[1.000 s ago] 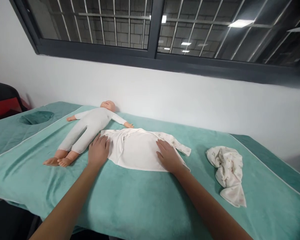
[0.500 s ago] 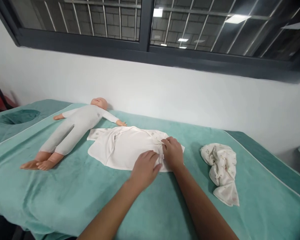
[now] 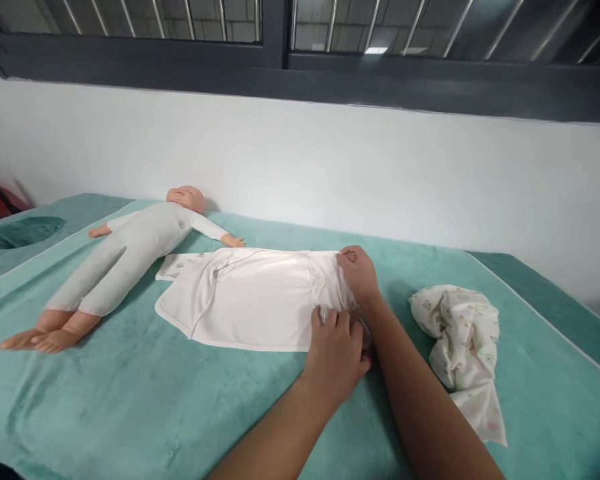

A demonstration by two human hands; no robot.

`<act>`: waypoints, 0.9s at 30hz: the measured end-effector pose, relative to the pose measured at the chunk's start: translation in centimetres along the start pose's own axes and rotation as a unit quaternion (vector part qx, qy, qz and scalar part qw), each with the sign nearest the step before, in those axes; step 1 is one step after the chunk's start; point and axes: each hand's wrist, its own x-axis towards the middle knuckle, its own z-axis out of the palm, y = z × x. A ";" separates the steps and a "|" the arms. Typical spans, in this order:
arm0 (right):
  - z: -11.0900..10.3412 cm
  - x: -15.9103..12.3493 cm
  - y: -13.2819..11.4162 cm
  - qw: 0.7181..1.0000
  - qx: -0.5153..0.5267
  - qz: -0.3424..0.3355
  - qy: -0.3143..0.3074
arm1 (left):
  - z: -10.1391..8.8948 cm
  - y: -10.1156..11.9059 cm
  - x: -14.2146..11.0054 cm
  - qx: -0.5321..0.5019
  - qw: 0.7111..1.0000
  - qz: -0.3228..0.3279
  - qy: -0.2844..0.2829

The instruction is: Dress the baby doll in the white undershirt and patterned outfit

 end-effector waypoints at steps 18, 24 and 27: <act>-0.3 1.0 0.8 0.995 0.053 0.077 -0.038 | -1.5 -1.6 -1.5 -0.412 0.903 -0.083 0.087; -3.6 0.6 1.8 0.990 -0.105 0.084 -0.043 | -1.9 -2.7 -1.0 -0.593 0.720 -0.323 0.161; -5.7 0.3 2.0 0.966 -0.190 0.069 -0.162 | -2.6 -3.0 -1.0 -0.583 0.689 -0.360 0.235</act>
